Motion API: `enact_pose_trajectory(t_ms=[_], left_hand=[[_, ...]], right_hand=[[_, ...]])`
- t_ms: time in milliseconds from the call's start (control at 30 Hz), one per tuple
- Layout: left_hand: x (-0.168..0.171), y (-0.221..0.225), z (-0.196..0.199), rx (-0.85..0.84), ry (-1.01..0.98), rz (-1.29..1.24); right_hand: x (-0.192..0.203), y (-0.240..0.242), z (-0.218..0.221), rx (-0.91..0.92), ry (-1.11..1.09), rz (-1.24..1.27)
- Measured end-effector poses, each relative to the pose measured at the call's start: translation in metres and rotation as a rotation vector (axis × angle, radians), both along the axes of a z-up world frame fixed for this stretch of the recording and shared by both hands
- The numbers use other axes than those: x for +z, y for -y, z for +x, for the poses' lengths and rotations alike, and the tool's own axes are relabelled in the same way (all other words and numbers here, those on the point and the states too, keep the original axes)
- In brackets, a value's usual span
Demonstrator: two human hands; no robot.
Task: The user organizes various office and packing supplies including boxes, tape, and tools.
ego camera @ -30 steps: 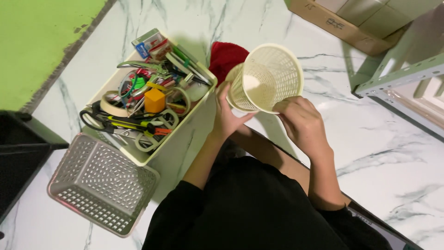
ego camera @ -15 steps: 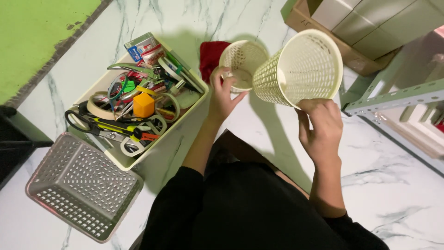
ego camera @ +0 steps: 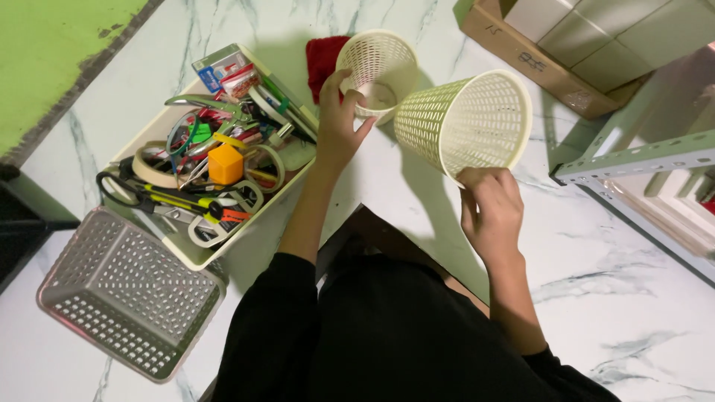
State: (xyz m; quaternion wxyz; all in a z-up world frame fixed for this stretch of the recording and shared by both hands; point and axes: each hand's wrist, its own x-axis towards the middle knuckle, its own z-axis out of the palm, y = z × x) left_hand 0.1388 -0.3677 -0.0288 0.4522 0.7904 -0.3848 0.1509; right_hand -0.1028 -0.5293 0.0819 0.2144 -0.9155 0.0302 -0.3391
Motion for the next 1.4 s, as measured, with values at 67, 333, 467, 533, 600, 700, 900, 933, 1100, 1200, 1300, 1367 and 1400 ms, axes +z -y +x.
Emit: enact_pose_trajectory(t_ms=[67,333,467,533,600,700,900,933,1100,1200,1300,1367,1400], left_hand=[[0.003,-0.007,-0.004,0.015,0.007,0.017],[0.024,-0.035,-0.020,0.017,-0.146,0.043],[0.038,-0.064,-0.036,0.043,-0.165,0.028],[0.042,-0.081,-0.046,0.066,-0.172,0.037],[0.043,-0.099,-0.055,0.099,-0.252,0.076],[0.044,-0.128,-0.066,0.157,-0.296,0.073],[0.051,-0.182,-0.083,0.330,-0.274,0.077],[0.051,-0.189,-0.084,0.341,-0.275,0.077],[0.052,-0.220,-0.088,0.407,-0.280,0.038],[0.058,-0.232,-0.090,0.416,-0.298,0.035],[0.060,-0.242,-0.093,0.411,-0.300,0.043],[0.057,-0.247,-0.094,0.412,-0.295,0.054],[0.055,-0.249,-0.095,0.405,-0.292,0.064]], right_hand=[[0.003,-0.003,-0.005,0.023,0.000,0.020],[0.000,-0.024,0.009,0.196,-0.050,-0.016],[-0.026,-0.039,0.034,0.303,-0.123,0.000],[-0.039,-0.046,0.043,0.332,-0.160,0.007],[-0.051,-0.054,0.051,0.356,-0.191,-0.016],[-0.049,-0.061,0.060,0.381,-0.199,-0.047],[-0.029,-0.073,0.071,0.441,-0.287,0.039],[-0.026,-0.076,0.071,0.452,-0.288,0.038],[-0.013,-0.092,0.071,0.416,-0.516,0.021],[-0.014,-0.095,0.066,0.370,-0.571,-0.132],[0.016,-0.111,0.062,0.339,-0.504,-0.161],[0.028,-0.120,0.063,0.308,-0.486,-0.221],[0.034,-0.124,0.063,0.269,-0.470,-0.280]])
